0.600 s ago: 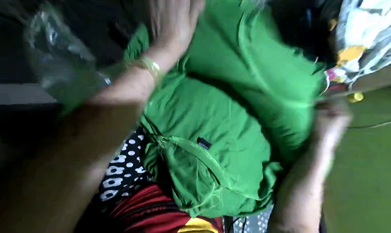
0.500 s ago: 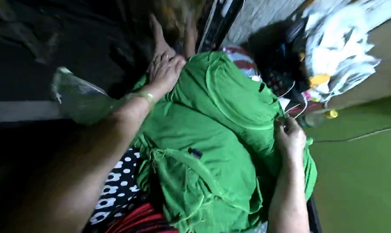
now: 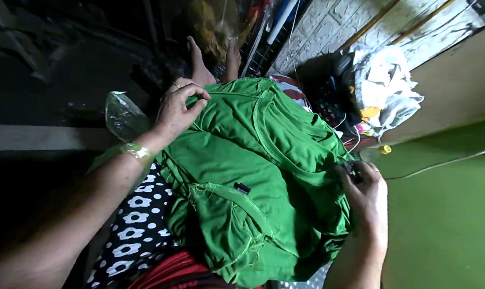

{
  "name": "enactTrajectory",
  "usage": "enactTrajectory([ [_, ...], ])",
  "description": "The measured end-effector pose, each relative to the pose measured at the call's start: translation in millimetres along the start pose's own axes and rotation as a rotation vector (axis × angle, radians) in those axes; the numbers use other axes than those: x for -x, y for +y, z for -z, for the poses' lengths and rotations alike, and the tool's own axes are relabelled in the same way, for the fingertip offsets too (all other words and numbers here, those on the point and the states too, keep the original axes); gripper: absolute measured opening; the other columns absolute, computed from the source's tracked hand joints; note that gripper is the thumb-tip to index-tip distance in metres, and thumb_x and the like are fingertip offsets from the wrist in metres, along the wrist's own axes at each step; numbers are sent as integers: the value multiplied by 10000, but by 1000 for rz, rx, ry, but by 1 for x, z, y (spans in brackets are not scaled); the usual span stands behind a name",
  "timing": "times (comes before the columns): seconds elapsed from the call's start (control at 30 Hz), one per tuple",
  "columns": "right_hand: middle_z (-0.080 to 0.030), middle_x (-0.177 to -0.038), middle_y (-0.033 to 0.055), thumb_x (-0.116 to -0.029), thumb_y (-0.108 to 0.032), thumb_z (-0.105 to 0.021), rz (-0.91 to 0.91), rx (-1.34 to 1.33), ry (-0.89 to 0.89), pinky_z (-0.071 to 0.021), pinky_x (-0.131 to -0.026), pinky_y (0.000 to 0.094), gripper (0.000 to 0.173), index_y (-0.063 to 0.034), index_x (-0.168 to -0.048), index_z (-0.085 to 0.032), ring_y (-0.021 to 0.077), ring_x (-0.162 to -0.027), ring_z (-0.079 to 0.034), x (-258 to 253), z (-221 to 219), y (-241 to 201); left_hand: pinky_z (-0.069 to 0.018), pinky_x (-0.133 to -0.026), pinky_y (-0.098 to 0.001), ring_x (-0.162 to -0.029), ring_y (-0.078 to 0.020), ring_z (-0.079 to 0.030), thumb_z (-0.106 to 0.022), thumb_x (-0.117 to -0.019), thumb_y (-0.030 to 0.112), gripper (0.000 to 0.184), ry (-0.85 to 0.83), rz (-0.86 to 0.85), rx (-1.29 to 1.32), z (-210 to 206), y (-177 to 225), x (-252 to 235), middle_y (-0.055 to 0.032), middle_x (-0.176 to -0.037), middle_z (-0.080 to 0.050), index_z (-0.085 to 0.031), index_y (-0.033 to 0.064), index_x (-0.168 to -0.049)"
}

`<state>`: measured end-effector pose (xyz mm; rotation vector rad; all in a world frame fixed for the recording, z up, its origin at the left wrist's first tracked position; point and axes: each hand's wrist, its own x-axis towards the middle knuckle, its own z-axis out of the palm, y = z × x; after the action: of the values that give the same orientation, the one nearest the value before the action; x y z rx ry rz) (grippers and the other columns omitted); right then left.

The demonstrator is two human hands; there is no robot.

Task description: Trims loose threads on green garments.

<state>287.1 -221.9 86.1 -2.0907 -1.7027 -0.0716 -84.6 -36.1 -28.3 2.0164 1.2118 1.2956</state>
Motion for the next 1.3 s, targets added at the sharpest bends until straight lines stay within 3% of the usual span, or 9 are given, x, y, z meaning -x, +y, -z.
enactTrajectory([
  [0.17, -624, -1017, 295, -987, -161, -632, 247, 25, 202, -526, -747, 467, 285, 110, -1074, -656, 356, -854, -627, 1, -18, -23, -412, -1112, -453, -1307, -352, -536, -592, -1000, 193, 273, 0, -33, 2, 1, 9, 6, -271, -1367, -565, -715, 2, -1151],
  [0.37, -524, -1314, 355, -1063, -254, -535, 96, 298, 25, -511, -753, 689, 380, 4, -1342, -532, 565, -996, -626, -15, -101, -12, -339, -1169, -423, -1395, -328, -462, -583, -1011, 248, 305, 26, -18, -25, 7, 27, 29, -256, -1467, -502, -711, 59, -1212],
  [0.47, -555, -1276, 335, -1040, -181, -548, 129, 261, -18, -516, -724, 678, 309, -4, -1293, -573, 538, -971, -642, -11, -84, -17, -451, -1049, -323, -1230, -229, -576, -582, -1020, 215, 281, 58, -12, 40, 20, 36, 66, -233, -1306, -601, -712, -10, -1129],
  [0.57, -586, -1276, 308, -980, -40, -558, 151, 174, -163, -502, -804, 704, 322, -1, -1296, -607, 516, -1052, -632, -11, -51, -21, -539, -859, -239, -966, -97, -640, -583, -1004, 206, 265, -113, 18, 142, 27, 41, 107, -153, -1099, -663, -708, -28, -1021],
  [0.77, -618, -1203, 314, -948, 54, -568, 161, 234, -212, -502, -837, 677, 259, 54, -1195, -645, 512, -1037, -634, 5, -14, -34, -466, -990, -244, -1091, -169, -612, -671, -948, 210, 214, -202, -124, 135, 4, 60, 150, -155, -1102, -675, -754, 20, -1003],
  [0.97, -672, -961, 99, -924, -59, -654, 372, -278, -400, -514, -715, 219, 137, 21, -1031, -686, 80, -794, -605, 46, -6, -21, -457, -929, -415, -1017, -331, -619, -655, -972, 183, 176, -283, -236, 2, -12, 76, 138, -182, -1078, -699, -771, 57, -1014],
  [1.1, -683, -1000, 70, -848, -109, -760, 456, -590, -607, -537, -843, 201, 216, -8, -1038, -743, 70, -929, -635, 76, -35, -14, -445, -965, -267, -1066, -195, -601, -661, -974, 226, 239, -262, -209, 135, -12, 88, 131, -187, -1103, -673, -744, 7, -1018],
  [1.2, -666, -953, 74, -918, -68, -669, 448, -686, -501, -525, -869, 191, 95, 15, -913, -715, 60, -942, -632, 89, -44, -12, -478, -921, -149, -1027, -65, -628, -658, -970, 184, 199, -289, -214, 269, -17, 116, 126, -129, -1059, -689, -750, 8, -964],
  [1.3, -677, -944, 68, -928, -52, -639, 432, -708, -467, -531, -866, 188, 111, 24, -876, -702, 51, -937, -639, 87, -35, -12, -539, -853, -169, -958, -60, -660, -650, -948, 156, 175, -472, -262, 364, -33, 139, 119, -75, -1051, -714, -779, 44, -985],
])
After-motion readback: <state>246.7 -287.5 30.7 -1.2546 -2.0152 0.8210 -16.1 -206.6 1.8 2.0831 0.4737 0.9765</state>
